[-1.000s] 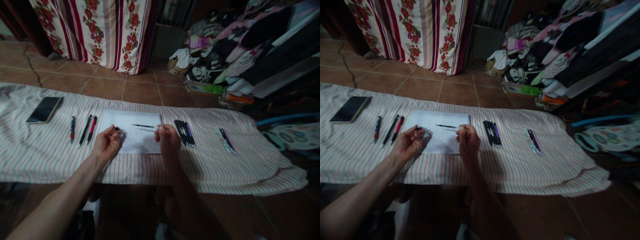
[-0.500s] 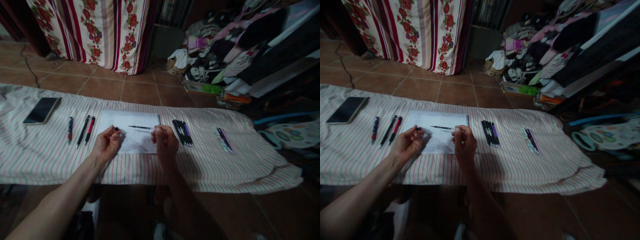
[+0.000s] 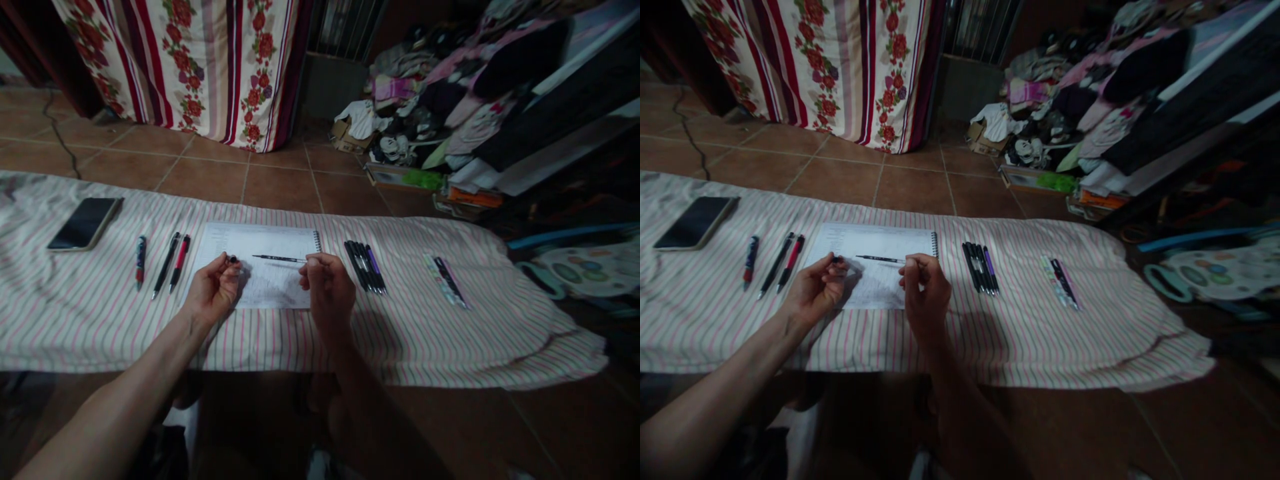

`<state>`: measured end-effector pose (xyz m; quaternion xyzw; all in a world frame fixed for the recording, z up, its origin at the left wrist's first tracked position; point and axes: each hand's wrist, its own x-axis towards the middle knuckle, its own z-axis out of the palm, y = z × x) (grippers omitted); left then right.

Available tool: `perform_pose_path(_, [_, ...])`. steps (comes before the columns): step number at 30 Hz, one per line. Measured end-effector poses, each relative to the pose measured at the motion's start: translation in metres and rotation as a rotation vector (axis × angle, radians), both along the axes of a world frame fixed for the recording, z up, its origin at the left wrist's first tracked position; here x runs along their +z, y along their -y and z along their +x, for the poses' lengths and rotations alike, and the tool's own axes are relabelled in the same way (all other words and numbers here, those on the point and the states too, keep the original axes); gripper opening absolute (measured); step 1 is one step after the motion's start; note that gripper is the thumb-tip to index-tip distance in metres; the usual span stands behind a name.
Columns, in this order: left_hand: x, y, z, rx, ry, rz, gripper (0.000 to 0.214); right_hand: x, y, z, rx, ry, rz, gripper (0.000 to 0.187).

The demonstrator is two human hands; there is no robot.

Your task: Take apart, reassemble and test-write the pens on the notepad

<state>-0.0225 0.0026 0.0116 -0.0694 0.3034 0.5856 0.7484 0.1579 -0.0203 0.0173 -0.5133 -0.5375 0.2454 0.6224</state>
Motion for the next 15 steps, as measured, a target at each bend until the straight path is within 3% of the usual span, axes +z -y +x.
perform_pose_path(15, [0.0028,0.0017,0.0020,0.015,0.013,0.007,0.037,0.0015,0.0053,-0.0040,0.026,0.004,0.003,0.012])
